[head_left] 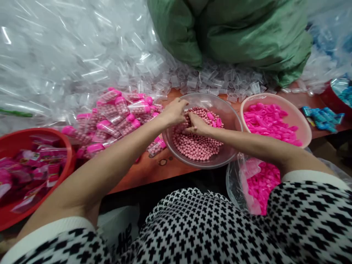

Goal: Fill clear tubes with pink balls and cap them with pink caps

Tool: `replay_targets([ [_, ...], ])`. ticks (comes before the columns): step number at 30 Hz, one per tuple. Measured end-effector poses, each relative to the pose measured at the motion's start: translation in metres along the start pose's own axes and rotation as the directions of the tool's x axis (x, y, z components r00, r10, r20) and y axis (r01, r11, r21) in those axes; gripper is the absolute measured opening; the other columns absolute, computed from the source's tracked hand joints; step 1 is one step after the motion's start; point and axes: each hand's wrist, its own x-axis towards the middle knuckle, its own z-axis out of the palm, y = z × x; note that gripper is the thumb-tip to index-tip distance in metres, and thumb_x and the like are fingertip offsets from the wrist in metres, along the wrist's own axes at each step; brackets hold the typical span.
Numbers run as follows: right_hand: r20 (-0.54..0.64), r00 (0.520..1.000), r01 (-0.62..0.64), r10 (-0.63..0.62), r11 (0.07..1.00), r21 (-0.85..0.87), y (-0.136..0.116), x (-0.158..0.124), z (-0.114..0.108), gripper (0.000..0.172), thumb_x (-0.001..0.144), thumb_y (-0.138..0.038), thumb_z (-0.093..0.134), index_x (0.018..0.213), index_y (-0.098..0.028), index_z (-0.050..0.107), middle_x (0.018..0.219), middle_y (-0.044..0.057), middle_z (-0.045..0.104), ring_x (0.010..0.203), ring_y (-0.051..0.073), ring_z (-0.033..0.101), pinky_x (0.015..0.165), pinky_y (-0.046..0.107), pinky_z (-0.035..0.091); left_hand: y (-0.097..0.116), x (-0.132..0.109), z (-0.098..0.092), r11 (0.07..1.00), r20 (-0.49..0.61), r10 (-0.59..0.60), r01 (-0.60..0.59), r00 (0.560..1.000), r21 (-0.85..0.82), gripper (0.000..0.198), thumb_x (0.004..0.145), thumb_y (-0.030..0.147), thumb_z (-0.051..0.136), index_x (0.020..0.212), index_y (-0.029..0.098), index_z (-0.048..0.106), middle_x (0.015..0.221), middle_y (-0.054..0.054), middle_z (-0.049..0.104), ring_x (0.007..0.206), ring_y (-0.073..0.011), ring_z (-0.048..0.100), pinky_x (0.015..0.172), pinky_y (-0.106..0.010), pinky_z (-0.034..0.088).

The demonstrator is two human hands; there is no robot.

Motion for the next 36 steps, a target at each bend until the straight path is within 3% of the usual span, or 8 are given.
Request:
replay_targets([
  [5, -0.027, 0.999, 0.036, -0.036, 0.999, 0.026, -0.005, 0.001, 0.006, 0.069, 0.066, -0.03, 0.082, 0.125, -0.009, 0.052, 0.127, 0.017, 0.061, 0.117, 0.03, 0.057, 0.102, 0.042, 0.045, 0.002, -0.024, -0.012, 0.982, 0.132, -0.055, 0.03, 0.99, 0.186, 0.029, 0.084, 0.021, 0.064, 0.111, 0.014, 0.073, 0.107, -0.015, 0.073, 0.11, -0.0331, 0.067, 0.093, -0.034, 0.051],
  [9, -0.041, 0.999, 0.037, -0.035, 0.999, 0.039, -0.002, 0.001, 0.006, 0.062, 0.069, -0.026, 0.079, 0.124, -0.009, 0.054, 0.128, 0.018, 0.063, 0.118, 0.03, 0.059, 0.103, 0.042, 0.046, 0.021, -0.03, 0.003, 0.974, 0.215, -0.105, 0.057, 0.971, 0.219, 0.034, 0.086, 0.025, 0.066, 0.113, 0.006, 0.073, 0.106, -0.022, 0.074, 0.108, -0.0379, 0.07, 0.09, -0.037, 0.053],
  [14, -0.017, 0.999, 0.05, -0.048, 0.995, 0.091, 0.003, 0.001, -0.005, 0.054, 0.072, -0.018, 0.074, 0.123, -0.011, 0.058, 0.126, 0.015, 0.068, 0.116, 0.028, 0.063, 0.103, 0.041, 0.048, 0.024, -0.019, 0.023, 0.991, 0.146, -0.104, 0.09, 0.984, 0.099, 0.038, 0.091, 0.021, 0.059, 0.126, 0.01, 0.068, 0.116, -0.021, 0.073, 0.112, -0.036, 0.07, 0.091, -0.038, 0.053],
  [19, 0.043, 0.996, 0.066, -0.083, 0.951, 0.303, 0.001, -0.008, -0.027, 0.062, 0.066, -0.013, 0.076, 0.125, -0.014, 0.061, 0.125, 0.01, 0.069, 0.113, 0.025, 0.066, 0.104, 0.042, 0.051, 0.008, -0.011, 0.029, 0.97, 0.084, -0.09, 0.107, 0.992, -0.22, 0.019, 0.086, 0.023, 0.068, 0.104, 0.02, 0.071, 0.107, -0.01, 0.076, 0.109, -0.03, 0.07, 0.093, -0.034, 0.053],
  [21, 0.027, 0.992, 0.097, -0.12, 0.897, 0.43, -0.003, -0.017, -0.04, 0.063, 0.066, -0.017, 0.078, 0.127, -0.019, 0.061, 0.129, 0.008, 0.067, 0.12, 0.025, 0.063, 0.108, 0.044, 0.05, 0.004, -0.011, 0.029, 0.857, 0.049, -0.072, 0.087, 0.996, -0.508, 0.01, 0.085, 0.021, 0.069, 0.095, 0.019, 0.067, 0.099, -0.007, 0.076, 0.099, -0.0258, 0.072, 0.089, -0.034, 0.055],
  [24, 0.008, 0.99, 0.11, -0.14, 0.812, 0.574, -0.009, -0.033, -0.062, 0.057, 0.068, -0.029, 0.084, 0.122, -0.022, 0.065, 0.125, 0.007, 0.069, 0.12, 0.025, 0.064, 0.108, 0.046, 0.051, 0.003, -0.017, 0.028, 0.427, 0.093, -0.058, 0.109, 0.994, -0.898, 0.015, 0.086, 0.022, 0.071, 0.092, 0.017, 0.059, 0.091, -0.004, 0.074, 0.079, -0.0177, 0.072, 0.076, -0.032, 0.06],
  [28, -0.034, 0.99, 0.124, -0.136, 0.731, 0.671, -0.016, -0.045, -0.082, 0.051, 0.069, -0.039, 0.088, 0.112, -0.021, 0.069, 0.108, 0.006, 0.074, 0.1, 0.02, 0.07, 0.098, 0.041, 0.058, 0.011, -0.027, 0.028, -0.019, 0.122, -0.05, 0.121, 0.991, -0.992, 0.031, 0.077, 0.023, 0.084, 0.093, 0.017, 0.058, 0.095, -0.005, 0.075, 0.079, -0.0144, 0.074, 0.076, -0.029, 0.062],
  [36, -0.131, 0.984, 0.177, -0.125, 0.81, 0.56, -0.015, -0.043, -0.104, 0.048, 0.072, -0.047, 0.086, 0.107, -0.019, 0.07, 0.098, 0.004, 0.075, 0.085, 0.017, 0.07, 0.079, 0.033, 0.059, 0.021, -0.036, 0.025, -0.086, 0.025, -0.065, 0.02, 0.998, -0.996, 0.038, 0.07, 0.025, 0.088, 0.102, 0.017, 0.07, 0.099, -0.005, 0.076, 0.084, -0.0169, 0.075, 0.08, -0.029, 0.063],
])
